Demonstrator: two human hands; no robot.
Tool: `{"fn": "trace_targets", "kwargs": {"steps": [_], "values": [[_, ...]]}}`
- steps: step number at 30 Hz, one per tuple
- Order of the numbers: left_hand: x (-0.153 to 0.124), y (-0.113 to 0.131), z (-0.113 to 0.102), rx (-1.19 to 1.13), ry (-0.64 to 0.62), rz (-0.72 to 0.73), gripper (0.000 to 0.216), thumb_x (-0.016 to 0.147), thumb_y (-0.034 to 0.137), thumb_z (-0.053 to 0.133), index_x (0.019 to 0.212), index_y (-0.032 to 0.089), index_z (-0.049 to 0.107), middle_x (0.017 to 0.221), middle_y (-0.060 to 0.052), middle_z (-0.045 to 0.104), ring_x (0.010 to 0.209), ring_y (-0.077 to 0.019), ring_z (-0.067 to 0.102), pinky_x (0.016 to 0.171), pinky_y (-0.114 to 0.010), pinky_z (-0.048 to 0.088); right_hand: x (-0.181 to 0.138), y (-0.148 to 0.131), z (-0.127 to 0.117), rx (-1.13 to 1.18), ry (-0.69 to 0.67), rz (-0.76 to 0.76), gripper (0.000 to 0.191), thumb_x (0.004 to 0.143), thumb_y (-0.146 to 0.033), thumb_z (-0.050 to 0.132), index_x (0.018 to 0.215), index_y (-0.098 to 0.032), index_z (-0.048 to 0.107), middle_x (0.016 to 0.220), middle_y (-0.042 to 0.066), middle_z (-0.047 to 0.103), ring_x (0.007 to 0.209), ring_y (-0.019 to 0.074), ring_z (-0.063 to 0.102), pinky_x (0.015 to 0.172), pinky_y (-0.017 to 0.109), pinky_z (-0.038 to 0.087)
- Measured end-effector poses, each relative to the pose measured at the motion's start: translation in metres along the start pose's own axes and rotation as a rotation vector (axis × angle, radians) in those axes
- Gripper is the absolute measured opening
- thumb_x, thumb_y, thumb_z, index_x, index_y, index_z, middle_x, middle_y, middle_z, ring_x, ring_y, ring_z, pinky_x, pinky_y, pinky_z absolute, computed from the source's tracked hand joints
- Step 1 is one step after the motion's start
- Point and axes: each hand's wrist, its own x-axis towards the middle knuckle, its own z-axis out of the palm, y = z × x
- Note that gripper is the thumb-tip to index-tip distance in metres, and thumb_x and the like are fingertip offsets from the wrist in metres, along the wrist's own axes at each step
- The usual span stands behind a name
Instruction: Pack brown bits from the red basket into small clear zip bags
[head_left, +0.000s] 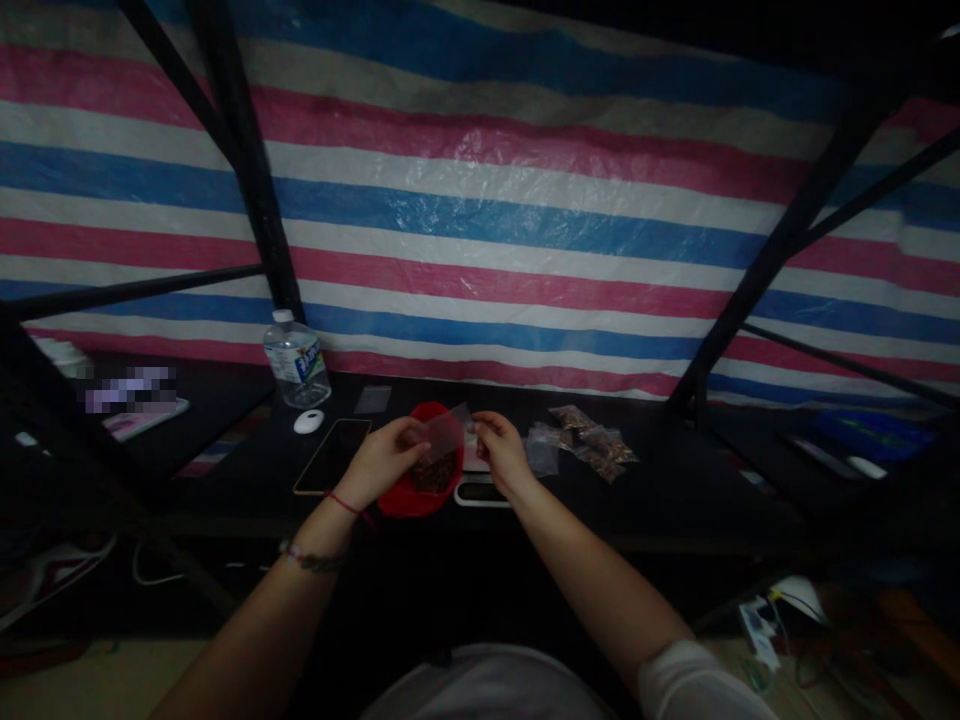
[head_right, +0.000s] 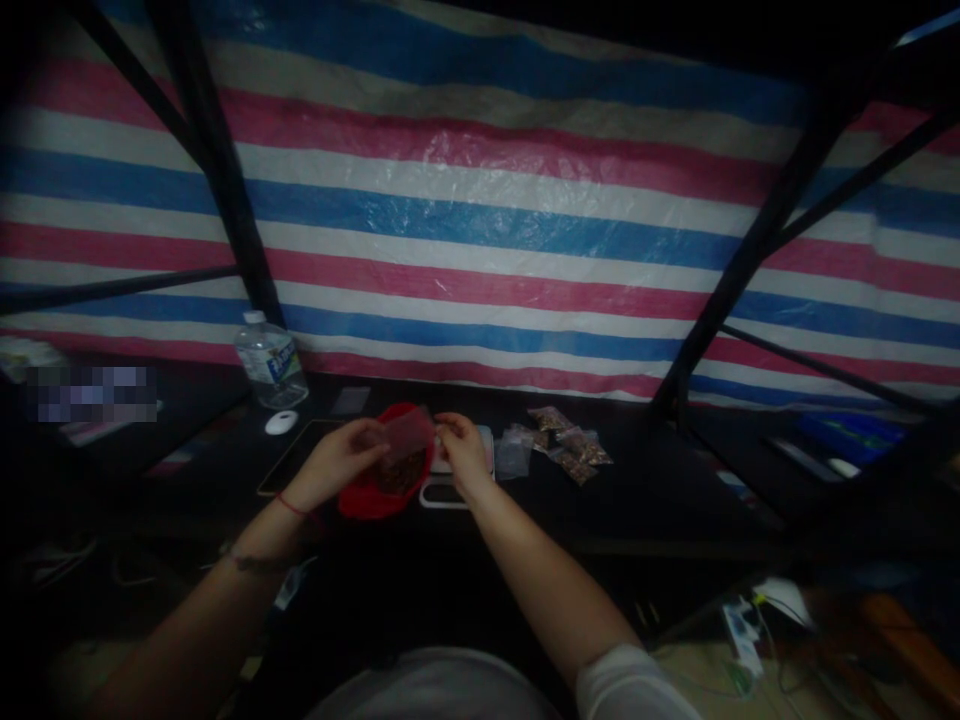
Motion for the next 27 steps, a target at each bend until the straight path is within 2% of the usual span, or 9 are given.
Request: {"fn": "trace_targets", "kwargs": {"steps": [4,7,10,12,14,17,20,24,27], "values": [[-0.005,0.009,0.01,-0.059,-0.136,0.037,0.038,0.077,0.038,0.058,0.11,0.018,0.056,0.097,-0.005,0.068,0.083,-0.0187,0.066,0.075,-0.029,0.052,-0.017,-0.007,-0.021,-0.133,-0.153,-0.066,0.037,0.066,-0.037,0.069,0.099,-0.021,0.063,0.071,-0.002,0.061,0.053,0.0094,0.049,0.049,0.02,0.038],[-0.012,0.022,0.022,0.047,-0.261,0.086,0.037,0.077,0.029,0.058,0.113,0.02,0.057,0.093,-0.003,0.069,0.079,-0.0167,0.066,0.073,-0.027,0.051,-0.028,-0.014,-0.034,-0.33,-0.231,-0.113,0.024,0.066,-0.033,0.071,0.085,-0.019,0.067,0.07,-0.001,0.062,0.063,0.012,0.055,0.057,0.022,0.041],[-0.016,0.033,0.034,0.07,-0.274,0.099,0.041,0.077,0.029,0.058,0.117,0.02,0.055,0.089,-0.003,0.069,0.077,-0.0165,0.066,0.073,-0.027,0.051,-0.032,-0.02,-0.051,-0.466,-0.269,-0.083,0.016,0.067,-0.032,0.07,0.071,-0.017,0.065,0.064,-0.001,0.06,0.059,0.0119,0.053,0.055,0.023,0.04],[-0.016,0.035,0.037,0.023,-0.216,0.089,0.041,0.078,0.03,0.056,0.117,0.019,0.053,0.089,-0.003,0.069,0.078,-0.0165,0.066,0.075,-0.028,0.052,-0.029,-0.024,-0.067,-0.454,-0.2,-0.062,0.018,0.065,-0.032,0.07,0.07,-0.017,0.062,0.061,-0.002,0.057,0.054,0.011,0.051,0.052,0.022,0.039],[-0.015,0.034,0.038,-0.019,-0.127,0.082,0.039,0.079,0.031,0.055,0.115,0.018,0.053,0.089,-0.003,0.069,0.078,-0.0166,0.066,0.075,-0.028,0.053,-0.021,-0.025,-0.088,-0.396,-0.046,-0.069,0.021,0.064,-0.032,0.069,0.074,-0.018,0.058,0.062,-0.003,0.056,0.053,0.0111,0.052,0.05,0.021,0.039],[-0.012,0.03,0.036,-0.033,-0.053,0.076,0.034,0.079,0.035,0.054,0.109,0.018,0.057,0.088,-0.004,0.069,0.079,-0.0172,0.066,0.073,-0.029,0.053,-0.005,-0.02,-0.125,-0.334,0.227,-0.081,0.034,0.067,-0.033,0.062,0.097,-0.021,0.053,0.078,-0.001,0.06,0.06,0.0141,0.059,0.053,0.024,0.046],[-0.011,0.029,0.036,-0.017,-0.083,0.073,0.029,0.08,0.035,0.054,0.103,0.018,0.06,0.091,-0.005,0.069,0.081,-0.0177,0.066,0.076,-0.029,0.053,0.007,-0.007,-0.16,-0.57,0.386,-0.017,0.046,0.074,-0.033,0.052,0.118,-0.02,0.046,0.087,0.004,0.062,0.068,0.0181,0.063,0.062,0.03,0.051],[-0.012,0.03,0.038,0.012,-0.127,0.067,0.028,0.08,0.035,0.053,0.1,0.018,0.062,0.097,-0.006,0.07,0.086,-0.0188,0.066,0.079,-0.03,0.053,0.013,0.009,-0.188,-1.132,0.23,0.124,0.05,0.072,-0.042,0.062,0.117,-0.018,0.055,0.099,0.012,0.066,0.094,0.0276,0.064,0.083,0.038,0.047],[-0.012,0.03,0.038,0.049,-0.114,0.073,0.027,0.08,0.035,0.053,0.097,0.018,0.064,0.096,-0.005,0.07,0.085,-0.0188,0.066,0.078,-0.029,0.053,0.015,0.014,-0.194,-1.274,0.205,0.171,0.054,0.078,-0.052,0.055,0.119,-0.017,0.056,0.108,0.016,0.065,0.103,0.0302,0.062,0.087,0.039,0.044]]}}
